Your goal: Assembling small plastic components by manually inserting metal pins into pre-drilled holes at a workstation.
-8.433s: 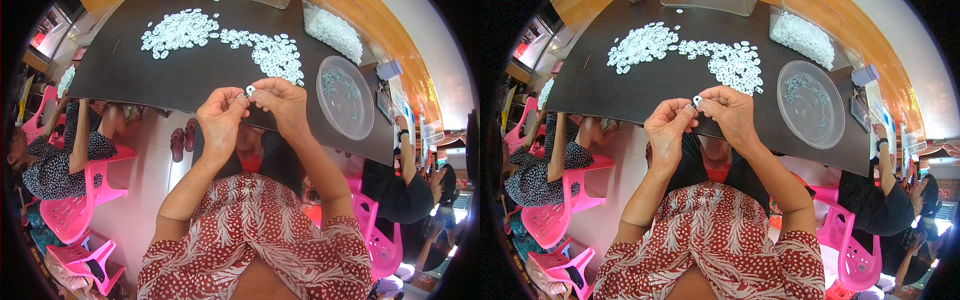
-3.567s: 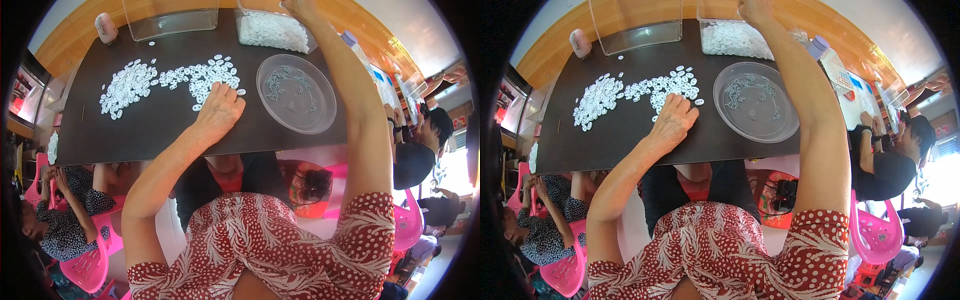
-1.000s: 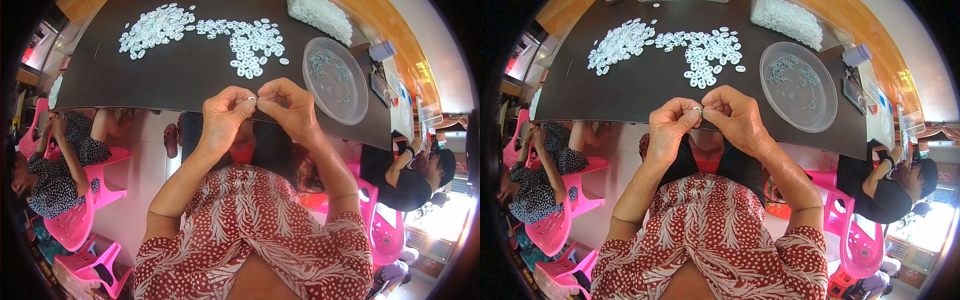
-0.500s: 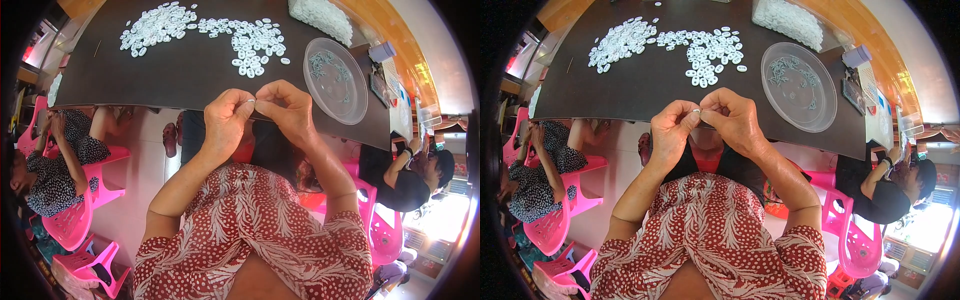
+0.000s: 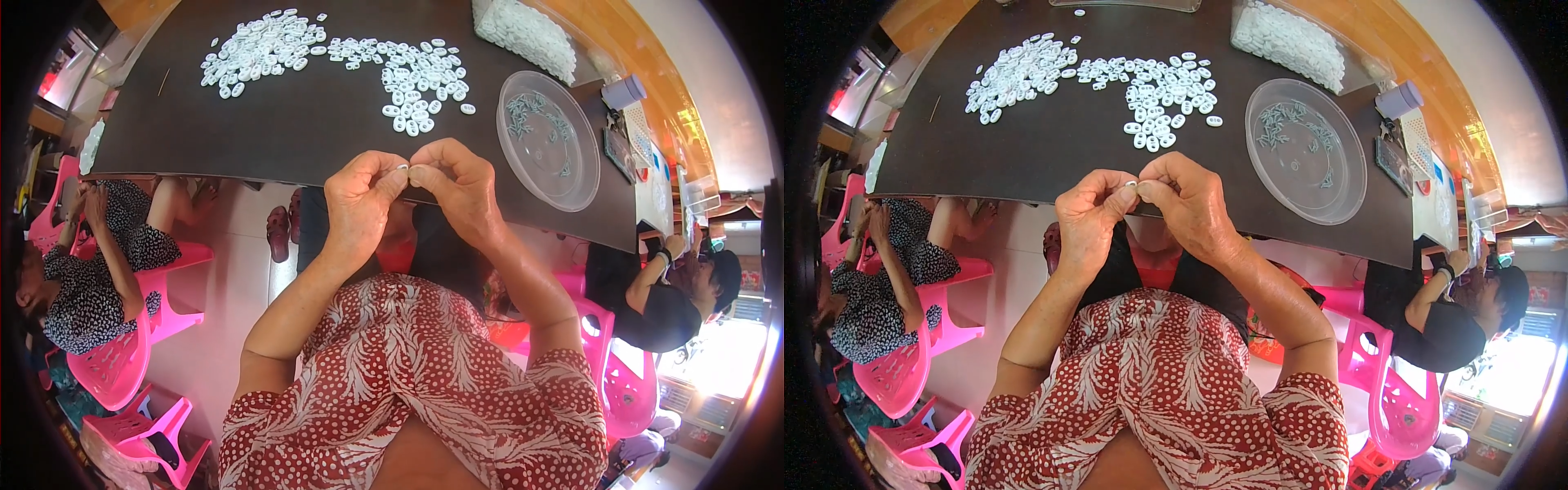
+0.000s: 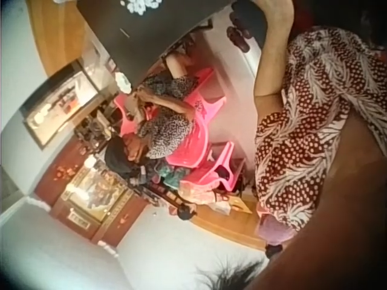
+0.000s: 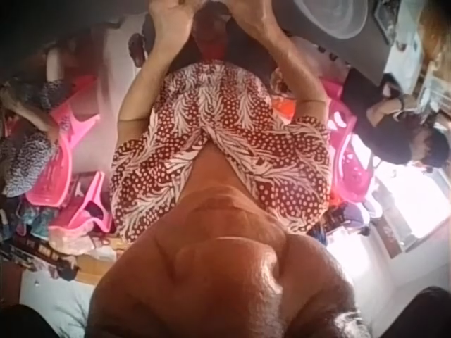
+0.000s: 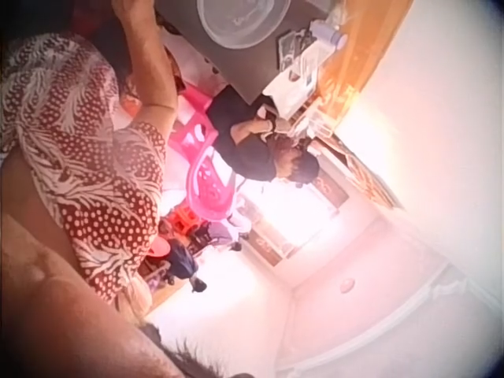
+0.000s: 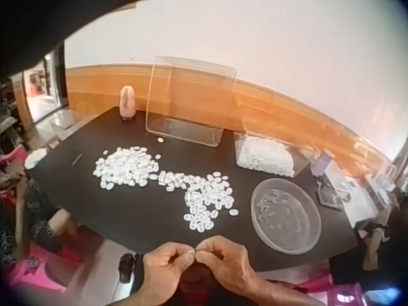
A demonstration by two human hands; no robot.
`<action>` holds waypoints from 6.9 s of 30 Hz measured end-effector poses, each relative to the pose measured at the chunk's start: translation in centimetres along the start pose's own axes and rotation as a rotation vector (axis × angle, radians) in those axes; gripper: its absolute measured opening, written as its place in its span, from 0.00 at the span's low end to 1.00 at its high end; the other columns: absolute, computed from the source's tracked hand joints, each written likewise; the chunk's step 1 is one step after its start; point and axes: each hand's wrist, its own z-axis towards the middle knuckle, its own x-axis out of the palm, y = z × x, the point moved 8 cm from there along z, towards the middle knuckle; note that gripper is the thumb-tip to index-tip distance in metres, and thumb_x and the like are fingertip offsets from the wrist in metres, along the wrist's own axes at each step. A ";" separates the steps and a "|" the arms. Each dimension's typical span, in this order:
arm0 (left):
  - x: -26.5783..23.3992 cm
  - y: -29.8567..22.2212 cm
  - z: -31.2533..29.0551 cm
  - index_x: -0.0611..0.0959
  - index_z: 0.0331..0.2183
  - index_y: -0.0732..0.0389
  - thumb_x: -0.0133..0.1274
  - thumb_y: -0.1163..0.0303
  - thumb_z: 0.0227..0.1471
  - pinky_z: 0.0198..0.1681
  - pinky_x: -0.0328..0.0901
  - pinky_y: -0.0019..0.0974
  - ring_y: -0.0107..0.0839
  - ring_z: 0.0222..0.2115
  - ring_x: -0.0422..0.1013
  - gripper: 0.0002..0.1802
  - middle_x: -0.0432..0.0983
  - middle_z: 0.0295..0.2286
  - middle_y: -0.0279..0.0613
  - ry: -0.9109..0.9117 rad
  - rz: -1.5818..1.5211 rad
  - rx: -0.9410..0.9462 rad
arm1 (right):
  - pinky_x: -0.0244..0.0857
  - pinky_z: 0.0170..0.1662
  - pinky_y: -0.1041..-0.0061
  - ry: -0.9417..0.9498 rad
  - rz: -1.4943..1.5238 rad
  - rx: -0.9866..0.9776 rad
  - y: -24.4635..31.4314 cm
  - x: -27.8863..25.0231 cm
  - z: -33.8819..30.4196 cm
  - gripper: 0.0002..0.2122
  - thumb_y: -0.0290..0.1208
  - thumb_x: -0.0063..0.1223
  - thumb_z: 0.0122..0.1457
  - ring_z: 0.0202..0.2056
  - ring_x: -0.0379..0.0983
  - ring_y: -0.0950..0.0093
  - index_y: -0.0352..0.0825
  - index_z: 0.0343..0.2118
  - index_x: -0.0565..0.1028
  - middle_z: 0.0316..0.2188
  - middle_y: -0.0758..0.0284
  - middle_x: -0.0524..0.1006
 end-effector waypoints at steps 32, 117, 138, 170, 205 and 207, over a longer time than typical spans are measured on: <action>-1.3 0.5 1.1 0.79 0.31 0.66 0.53 0.74 0.49 0.23 0.59 0.20 0.18 0.22 0.68 0.06 0.75 0.23 0.34 -0.067 -0.166 -0.122 | 0.58 0.31 0.69 0.010 -1.552 -0.617 0.3 -3.7 6.4 0.03 0.23 0.52 0.38 0.29 0.66 0.68 0.36 0.19 0.73 0.21 0.64 0.72; -1.1 0.2 -0.7 0.78 0.35 0.67 0.54 0.79 0.48 0.21 0.59 0.18 0.17 0.23 0.68 0.08 0.75 0.25 0.34 -0.168 -0.073 -0.007 | 0.63 0.31 0.87 -0.213 0.181 -0.067 0.7 0.9 -0.3 0.06 0.19 0.52 0.53 0.26 0.69 0.86 0.27 0.35 0.76 0.26 0.70 0.76; -0.3 0.5 -0.4 0.78 0.38 0.69 0.51 0.80 0.51 0.22 0.63 0.19 0.18 0.23 0.68 0.10 0.75 0.25 0.37 -0.084 -0.225 -0.138 | 0.65 0.33 0.84 -0.176 0.149 -0.131 0.1 0.8 -0.4 0.07 0.16 0.50 0.53 0.29 0.70 0.83 0.26 0.35 0.74 0.28 0.68 0.75; -0.6 -0.6 -1.0 0.76 0.42 0.70 0.49 0.76 0.54 0.30 0.66 0.22 0.19 0.24 0.68 0.13 0.74 0.26 0.36 -0.039 -0.349 0.034 | 0.63 0.31 0.76 -0.394 -0.248 -0.478 3.6 1.3 -2.7 0.15 0.17 0.56 0.40 0.28 0.67 0.72 0.31 0.35 0.76 0.27 0.66 0.74; -1.7 -1.2 -2.4 0.75 0.37 0.66 0.48 0.71 0.56 0.30 0.60 0.19 0.15 0.26 0.62 0.09 0.70 0.28 0.30 -0.199 -0.156 0.296 | 0.64 0.28 0.81 -0.429 -0.117 -0.542 3.9 3.1 -3.2 0.13 0.12 0.55 0.42 0.27 0.67 0.75 0.27 0.34 0.75 0.29 0.64 0.73; -1.8 -1.3 -2.4 0.75 0.37 0.66 0.48 0.71 0.56 0.31 0.60 0.19 0.15 0.27 0.62 0.09 0.70 0.28 0.30 -0.199 -0.159 0.300 | 0.64 0.28 0.81 -0.439 -0.183 -0.612 4.6 3.2 -3.4 0.13 0.12 0.55 0.42 0.27 0.67 0.75 0.27 0.34 0.75 0.29 0.64 0.73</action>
